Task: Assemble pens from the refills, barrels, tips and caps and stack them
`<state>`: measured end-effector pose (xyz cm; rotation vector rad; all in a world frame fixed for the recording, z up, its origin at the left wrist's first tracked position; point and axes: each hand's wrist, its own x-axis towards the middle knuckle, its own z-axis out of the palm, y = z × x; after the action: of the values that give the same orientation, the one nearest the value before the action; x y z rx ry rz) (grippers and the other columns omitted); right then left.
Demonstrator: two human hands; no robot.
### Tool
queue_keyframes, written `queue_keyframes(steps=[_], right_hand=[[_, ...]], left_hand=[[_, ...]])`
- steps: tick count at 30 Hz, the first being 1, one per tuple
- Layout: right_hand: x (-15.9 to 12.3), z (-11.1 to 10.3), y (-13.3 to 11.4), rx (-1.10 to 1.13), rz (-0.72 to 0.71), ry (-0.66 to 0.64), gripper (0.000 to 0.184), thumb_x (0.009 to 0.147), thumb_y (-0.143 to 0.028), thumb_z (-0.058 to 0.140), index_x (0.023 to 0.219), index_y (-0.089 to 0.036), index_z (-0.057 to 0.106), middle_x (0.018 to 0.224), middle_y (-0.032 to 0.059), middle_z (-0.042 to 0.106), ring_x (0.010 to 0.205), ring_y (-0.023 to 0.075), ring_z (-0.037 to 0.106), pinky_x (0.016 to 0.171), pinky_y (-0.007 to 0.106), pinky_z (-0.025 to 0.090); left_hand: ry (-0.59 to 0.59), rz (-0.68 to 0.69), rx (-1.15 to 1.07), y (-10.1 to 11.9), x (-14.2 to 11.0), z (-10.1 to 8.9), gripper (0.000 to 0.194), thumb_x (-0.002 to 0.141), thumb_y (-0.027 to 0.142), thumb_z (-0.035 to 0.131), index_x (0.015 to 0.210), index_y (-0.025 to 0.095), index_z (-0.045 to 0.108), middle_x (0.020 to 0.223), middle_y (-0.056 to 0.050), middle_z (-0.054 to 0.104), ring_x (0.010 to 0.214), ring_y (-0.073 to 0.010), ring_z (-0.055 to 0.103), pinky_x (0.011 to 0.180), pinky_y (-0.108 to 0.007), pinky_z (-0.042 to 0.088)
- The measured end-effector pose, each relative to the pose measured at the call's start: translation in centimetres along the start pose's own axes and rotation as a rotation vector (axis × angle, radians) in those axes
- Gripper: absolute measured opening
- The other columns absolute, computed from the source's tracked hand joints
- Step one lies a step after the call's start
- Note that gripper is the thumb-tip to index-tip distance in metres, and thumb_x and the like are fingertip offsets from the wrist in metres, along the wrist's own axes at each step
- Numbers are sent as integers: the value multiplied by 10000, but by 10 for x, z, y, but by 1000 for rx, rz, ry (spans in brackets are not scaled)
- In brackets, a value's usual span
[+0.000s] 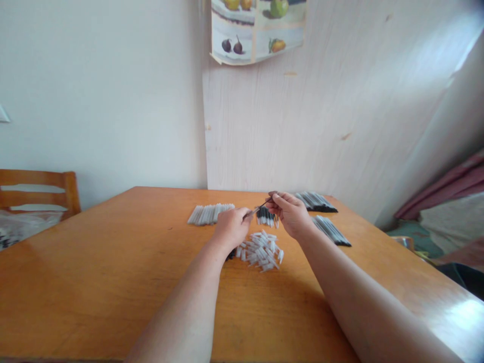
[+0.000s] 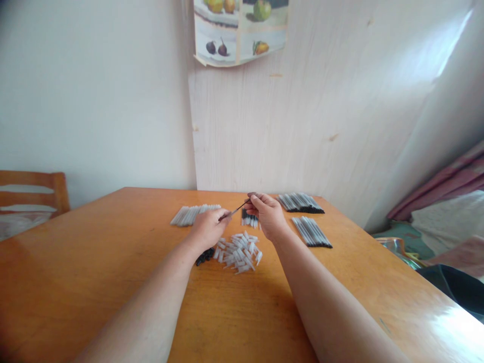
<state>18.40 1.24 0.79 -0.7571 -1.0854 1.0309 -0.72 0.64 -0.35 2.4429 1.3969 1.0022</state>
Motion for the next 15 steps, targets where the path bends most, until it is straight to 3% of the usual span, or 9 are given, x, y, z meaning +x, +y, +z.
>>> queue_keyframes(steps=[7, 15], right_hand=[[-7, 6, 3, -153, -52, -16, 526, 720, -360, 768, 1161, -192, 537, 695, -4, 682, 627, 133, 657, 563, 220, 525], [-8, 6, 2, -136, -28, -29, 510, 739, -379, 739, 1169, -189, 540, 747, 22, 700, 610, 136, 654, 548, 238, 526]], left_hand=[[-87, -49, -297, 1, 2, 3, 275, 891, 362, 484, 973, 216, 703, 925, -48, 734, 851, -191, 643, 738, -282, 446], [-154, -176, -636, 6, 2, 1, 286, 865, 382, 535, 930, 157, 700, 860, -56, 720, 838, -172, 634, 799, -303, 473]])
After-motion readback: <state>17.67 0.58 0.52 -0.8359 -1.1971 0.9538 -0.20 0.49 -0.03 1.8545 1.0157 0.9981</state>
